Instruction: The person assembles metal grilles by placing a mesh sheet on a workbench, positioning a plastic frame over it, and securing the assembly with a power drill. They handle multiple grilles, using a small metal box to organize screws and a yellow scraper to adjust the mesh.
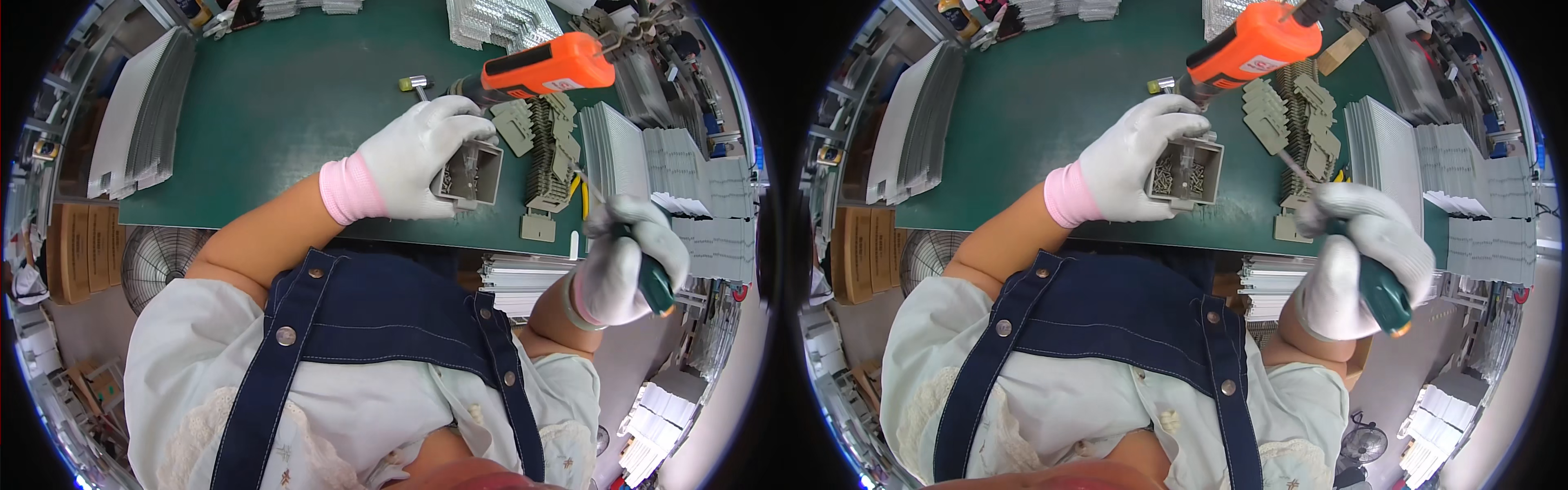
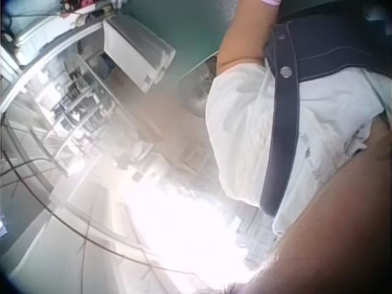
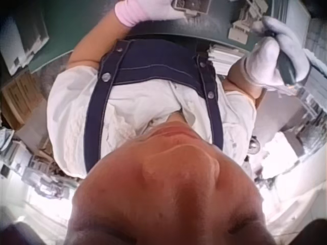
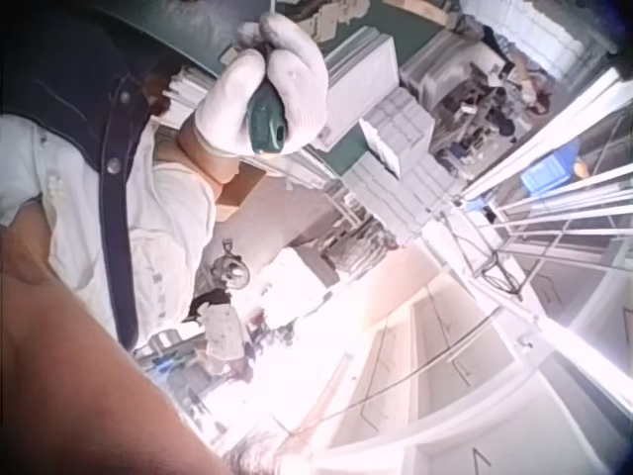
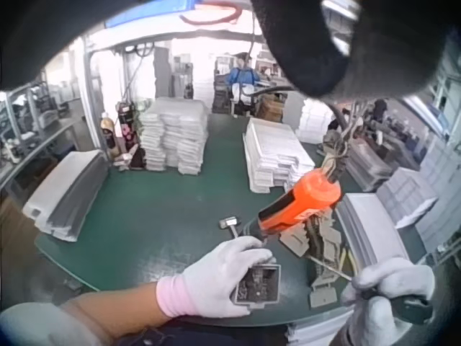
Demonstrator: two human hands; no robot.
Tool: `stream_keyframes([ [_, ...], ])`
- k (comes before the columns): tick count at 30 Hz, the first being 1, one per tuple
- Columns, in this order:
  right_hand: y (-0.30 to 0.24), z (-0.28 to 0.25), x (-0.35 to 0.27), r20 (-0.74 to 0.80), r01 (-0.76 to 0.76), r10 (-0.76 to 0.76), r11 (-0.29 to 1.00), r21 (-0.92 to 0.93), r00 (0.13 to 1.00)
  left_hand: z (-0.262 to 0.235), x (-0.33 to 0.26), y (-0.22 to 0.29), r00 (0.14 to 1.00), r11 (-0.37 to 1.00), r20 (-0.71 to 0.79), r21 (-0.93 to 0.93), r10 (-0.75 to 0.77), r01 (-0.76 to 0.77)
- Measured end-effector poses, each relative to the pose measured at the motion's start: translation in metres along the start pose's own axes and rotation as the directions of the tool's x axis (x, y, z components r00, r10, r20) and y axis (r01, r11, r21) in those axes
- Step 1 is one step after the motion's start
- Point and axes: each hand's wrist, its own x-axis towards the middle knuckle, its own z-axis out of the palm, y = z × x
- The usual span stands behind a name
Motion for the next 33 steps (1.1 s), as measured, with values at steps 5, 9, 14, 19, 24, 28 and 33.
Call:
stream_keyframes([
  [5,0.021,-0.004,-0.018,0.035,-0.160,0.157,0.938,0.309,0.987,-0.003,-0.001,-0.004,1.000,1.000,-0.013,0.010,0.001,0.000],
  [9,0.030,-0.010,-0.024,0.064,-0.101,0.082,0.902,0.419,0.995,-0.008,0.004,-0.003,0.997,0.988,-0.041,-0.145,-0.064,0.058],
  [14,0.034,-0.008,-0.036,-0.069,-0.139,0.172,0.931,0.337,0.983,-0.027,0.012,0.007,1.000,0.995,0.006,-0.096,-0.015,0.015],
  [19,0.044,-0.002,-0.040,-0.123,-0.198,0.236,0.946,0.257,0.964,-0.028,0.010,0.015,0.998,0.980,0.011,-0.187,-0.066,0.067],
  [24,0.091,-0.003,-0.069,0.104,-0.326,0.380,0.882,-0.340,0.919,-0.038,0.009,0.025,0.999,0.989,0.050,-0.149,-0.011,0.018],
  [28,0.147,0.005,-0.105,0.475,-0.067,0.523,0.719,-0.692,0.708,-0.040,0.004,0.030,0.999,0.992,0.020,-0.120,-0.048,0.050],
  [33,0.137,0.004,-0.103,0.426,-0.016,0.582,0.603,-0.798,0.693,-0.053,-0.003,0.037,0.997,0.986,0.054,-0.151,-0.056,0.064],
])
